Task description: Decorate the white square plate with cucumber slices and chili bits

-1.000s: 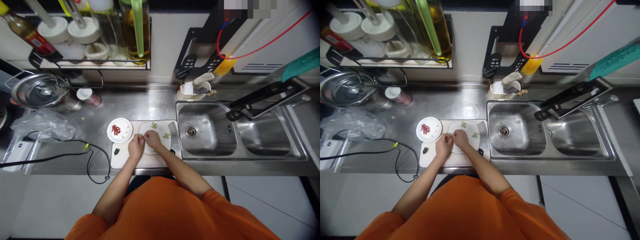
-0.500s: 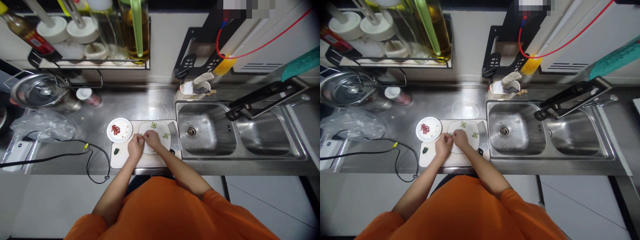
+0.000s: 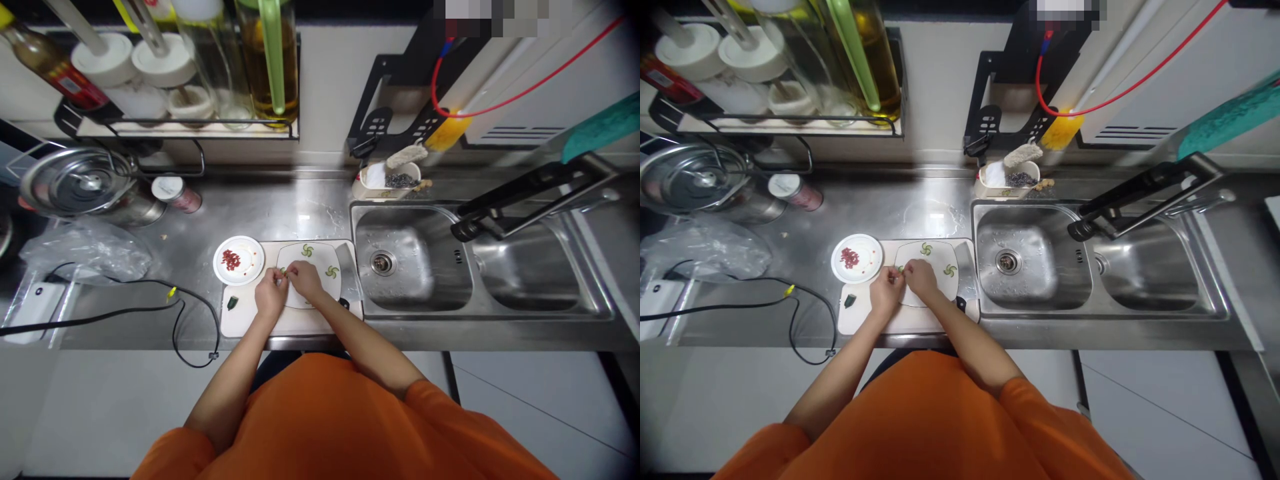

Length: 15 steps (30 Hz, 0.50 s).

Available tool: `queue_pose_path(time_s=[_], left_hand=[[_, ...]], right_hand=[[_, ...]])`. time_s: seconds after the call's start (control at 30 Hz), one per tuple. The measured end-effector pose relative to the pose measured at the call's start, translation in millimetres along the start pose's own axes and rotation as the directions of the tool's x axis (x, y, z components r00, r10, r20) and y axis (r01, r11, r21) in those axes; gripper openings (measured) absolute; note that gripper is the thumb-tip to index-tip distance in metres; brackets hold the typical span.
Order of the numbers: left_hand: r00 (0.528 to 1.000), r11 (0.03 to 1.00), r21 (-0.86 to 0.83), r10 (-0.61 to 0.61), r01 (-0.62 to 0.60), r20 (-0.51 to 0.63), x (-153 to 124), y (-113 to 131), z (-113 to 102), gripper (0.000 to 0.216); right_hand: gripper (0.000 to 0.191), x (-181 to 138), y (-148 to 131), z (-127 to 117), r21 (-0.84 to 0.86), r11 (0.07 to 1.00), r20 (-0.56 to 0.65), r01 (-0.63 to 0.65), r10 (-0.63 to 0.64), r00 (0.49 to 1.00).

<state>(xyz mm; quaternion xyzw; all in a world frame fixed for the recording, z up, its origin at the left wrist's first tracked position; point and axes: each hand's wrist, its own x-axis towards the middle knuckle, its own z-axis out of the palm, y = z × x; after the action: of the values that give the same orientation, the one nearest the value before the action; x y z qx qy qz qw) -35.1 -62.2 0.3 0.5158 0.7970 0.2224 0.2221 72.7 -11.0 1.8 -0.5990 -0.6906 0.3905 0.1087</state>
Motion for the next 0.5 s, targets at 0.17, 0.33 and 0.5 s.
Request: queue_pose_path(time_s=[0.17,0.33,0.5], left_hand=[[1.000,1.000,-0.004,0.012,-0.012,-0.003,0.8,-1.1,0.2,0.005],[1.000,0.999,-0.020,0.029,-0.030,-0.009,0.3,-2.3,0.7,0.004],[1.000,1.000,-0.029,0.011,-0.011,0.014,-0.9,-2.2,0.1,0.004]], right_hand=[[0.014,0.2,0.2,-0.7,0.004,1.000,0.018,-0.022,0.022,1.000],[0.014,-0.9,0.0,-2.4,-0.017,0.999,0.009,-0.030,0.030,1.000],[0.015,-1.6,-0.5,-3.2,-0.030,0.998,0.020,-0.051,0.052,0.998]])
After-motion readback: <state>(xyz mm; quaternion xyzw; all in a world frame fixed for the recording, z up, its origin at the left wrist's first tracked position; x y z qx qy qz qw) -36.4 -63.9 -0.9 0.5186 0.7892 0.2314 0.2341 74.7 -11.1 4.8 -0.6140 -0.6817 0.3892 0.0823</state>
